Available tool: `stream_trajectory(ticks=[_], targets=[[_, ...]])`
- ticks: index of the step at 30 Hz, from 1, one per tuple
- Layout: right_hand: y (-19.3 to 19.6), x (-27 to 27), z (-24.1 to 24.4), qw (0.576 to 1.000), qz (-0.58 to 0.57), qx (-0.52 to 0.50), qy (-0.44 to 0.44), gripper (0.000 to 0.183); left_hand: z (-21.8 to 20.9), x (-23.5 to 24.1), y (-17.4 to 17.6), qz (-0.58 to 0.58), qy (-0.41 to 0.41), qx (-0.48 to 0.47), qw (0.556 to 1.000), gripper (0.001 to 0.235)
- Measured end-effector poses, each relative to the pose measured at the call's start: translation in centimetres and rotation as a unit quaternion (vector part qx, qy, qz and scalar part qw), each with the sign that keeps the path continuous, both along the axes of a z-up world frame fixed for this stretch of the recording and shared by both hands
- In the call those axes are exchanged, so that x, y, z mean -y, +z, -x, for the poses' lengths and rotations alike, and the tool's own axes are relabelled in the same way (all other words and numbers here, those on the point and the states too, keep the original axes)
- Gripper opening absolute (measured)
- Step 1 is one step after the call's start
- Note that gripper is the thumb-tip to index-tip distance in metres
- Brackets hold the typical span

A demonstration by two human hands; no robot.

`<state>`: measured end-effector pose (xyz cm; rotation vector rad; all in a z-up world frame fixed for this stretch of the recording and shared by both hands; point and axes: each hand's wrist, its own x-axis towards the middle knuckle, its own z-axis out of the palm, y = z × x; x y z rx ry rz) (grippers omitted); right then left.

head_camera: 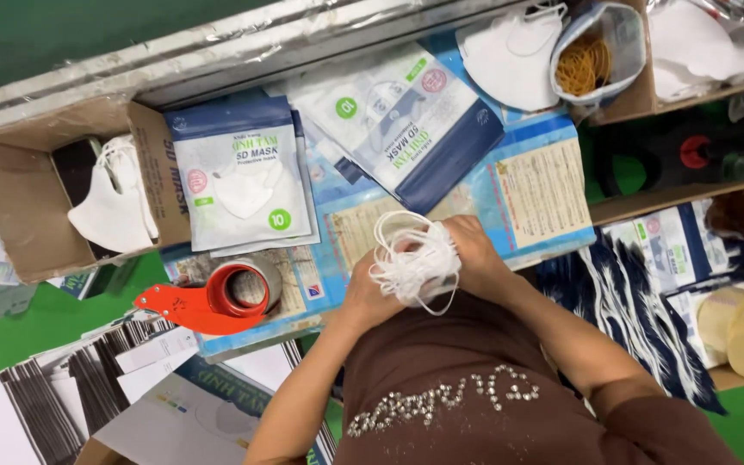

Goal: Packaging face masks into plastic pouches and then sealing them into cardboard boxes.

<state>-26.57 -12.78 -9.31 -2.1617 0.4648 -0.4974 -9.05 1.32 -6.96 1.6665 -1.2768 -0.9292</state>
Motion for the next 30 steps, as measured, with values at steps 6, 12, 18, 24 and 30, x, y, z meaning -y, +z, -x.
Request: stream_trajectory(ticks=[6,12,18,24,30], targets=[[1.4,-0.6,0.0,0.999,0.035,0.002,0.0,0.054,-0.7,-2.1,-1.1,0.072,-0.029,0.073,0.994,0.051],[3.1,-1.4,1.7,0.999,0.035,-0.038,0.017,0.052,0.3,-1.4,2.0,0.224,-0.034,0.182,0.957,0.04],[1.2,-0.6,1.8,0.991,-0.078,-0.095,0.059,0.071,1.1,-0.7,-0.1,0.224,-0.065,0.148,0.961,0.034],[1.7,-1.2,3.3,0.993,-0.1,-0.029,0.048,0.056,1.2,-0.4,1.7,0.221,-0.12,0.13,0.959,0.037],[0.5,-0.9,2.2,0.998,0.046,-0.028,0.032,0.064,0.6,0.0,-0.5,0.149,-0.117,0.195,0.962,0.056]])
